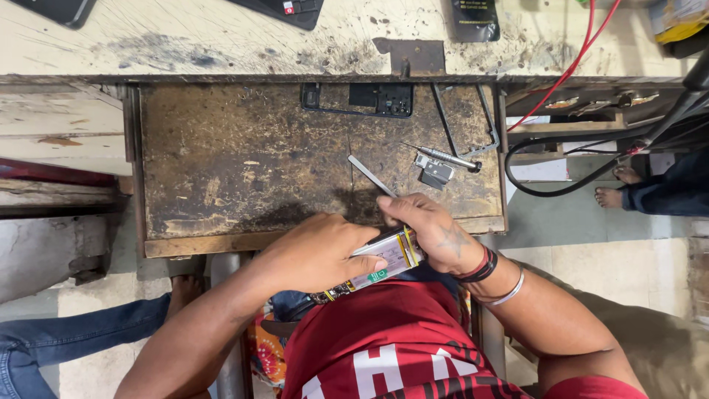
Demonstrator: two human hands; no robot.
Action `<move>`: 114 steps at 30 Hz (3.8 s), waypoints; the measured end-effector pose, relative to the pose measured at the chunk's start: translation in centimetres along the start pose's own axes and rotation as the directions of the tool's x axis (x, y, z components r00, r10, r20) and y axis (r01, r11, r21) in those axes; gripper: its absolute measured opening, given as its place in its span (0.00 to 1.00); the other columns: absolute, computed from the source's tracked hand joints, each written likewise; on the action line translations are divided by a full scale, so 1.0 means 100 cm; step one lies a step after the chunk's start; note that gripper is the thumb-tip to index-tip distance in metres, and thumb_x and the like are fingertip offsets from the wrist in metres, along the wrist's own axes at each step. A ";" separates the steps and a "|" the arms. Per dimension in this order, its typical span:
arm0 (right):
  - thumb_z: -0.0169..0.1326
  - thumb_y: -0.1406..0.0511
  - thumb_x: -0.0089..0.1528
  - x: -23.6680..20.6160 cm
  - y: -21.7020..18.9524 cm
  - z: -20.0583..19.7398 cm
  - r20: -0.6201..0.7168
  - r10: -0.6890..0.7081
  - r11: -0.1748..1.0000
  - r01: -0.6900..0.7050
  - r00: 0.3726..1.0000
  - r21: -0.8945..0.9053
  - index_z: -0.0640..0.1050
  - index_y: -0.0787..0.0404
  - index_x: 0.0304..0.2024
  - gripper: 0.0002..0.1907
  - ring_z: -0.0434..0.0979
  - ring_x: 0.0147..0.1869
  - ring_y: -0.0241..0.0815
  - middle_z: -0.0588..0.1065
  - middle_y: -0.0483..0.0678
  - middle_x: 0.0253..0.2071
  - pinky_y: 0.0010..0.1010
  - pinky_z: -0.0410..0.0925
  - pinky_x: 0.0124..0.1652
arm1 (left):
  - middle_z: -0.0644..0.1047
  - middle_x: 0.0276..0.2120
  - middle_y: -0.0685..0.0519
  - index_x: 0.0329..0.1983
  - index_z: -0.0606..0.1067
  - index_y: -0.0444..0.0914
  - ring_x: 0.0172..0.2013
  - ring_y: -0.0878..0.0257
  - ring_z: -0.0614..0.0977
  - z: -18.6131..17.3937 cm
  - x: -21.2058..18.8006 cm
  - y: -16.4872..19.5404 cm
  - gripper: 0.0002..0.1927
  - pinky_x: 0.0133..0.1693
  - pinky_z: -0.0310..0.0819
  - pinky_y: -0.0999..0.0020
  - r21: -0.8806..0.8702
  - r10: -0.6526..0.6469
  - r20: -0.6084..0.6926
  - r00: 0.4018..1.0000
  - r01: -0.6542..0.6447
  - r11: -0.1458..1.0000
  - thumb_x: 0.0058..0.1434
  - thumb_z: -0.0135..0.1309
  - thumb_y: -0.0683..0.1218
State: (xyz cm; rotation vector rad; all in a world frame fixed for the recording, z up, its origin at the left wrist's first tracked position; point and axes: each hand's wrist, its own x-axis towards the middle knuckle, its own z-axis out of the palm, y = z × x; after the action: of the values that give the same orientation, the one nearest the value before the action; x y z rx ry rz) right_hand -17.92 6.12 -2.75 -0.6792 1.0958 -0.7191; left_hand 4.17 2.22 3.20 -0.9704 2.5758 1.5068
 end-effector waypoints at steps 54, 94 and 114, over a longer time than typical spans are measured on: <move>0.53 0.66 0.70 -0.005 -0.064 0.036 -0.087 -0.693 0.640 0.555 0.716 -0.531 0.77 0.65 0.48 0.08 0.77 0.45 0.34 0.77 0.46 0.43 0.26 0.72 0.47 | 0.79 0.51 0.50 0.59 0.70 0.32 0.50 0.66 0.80 0.038 0.023 -0.033 0.15 0.54 0.75 0.67 -0.651 -0.481 -0.730 0.487 -0.708 0.272 0.73 0.52 0.44; 0.63 0.67 0.55 -0.016 -0.067 0.026 0.545 -0.559 -0.160 0.563 0.625 -0.811 0.77 0.58 0.36 0.09 0.76 0.40 0.49 0.73 0.47 0.36 0.38 0.70 0.38 | 0.78 0.51 0.50 0.61 0.67 0.32 0.50 0.67 0.78 0.041 0.032 -0.032 0.17 0.55 0.73 0.70 -0.584 -0.427 -0.795 0.430 -0.732 0.351 0.72 0.54 0.39; 0.65 0.71 0.56 -0.013 -0.027 0.061 0.458 -0.714 -0.093 0.576 0.529 -0.812 0.77 0.61 0.40 0.11 0.82 0.40 0.48 0.79 0.48 0.38 0.37 0.74 0.38 | 0.77 0.52 0.51 0.60 0.68 0.34 0.50 0.68 0.78 0.051 0.026 -0.034 0.15 0.55 0.73 0.69 -0.392 -0.509 -0.831 0.225 -0.886 0.248 0.73 0.54 0.38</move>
State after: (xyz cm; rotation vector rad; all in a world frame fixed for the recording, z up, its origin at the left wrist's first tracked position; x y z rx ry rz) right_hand -13.04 6.35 2.01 -2.4444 1.2045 -0.9113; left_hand 2.29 3.70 -3.04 -2.2150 1.4983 4.0535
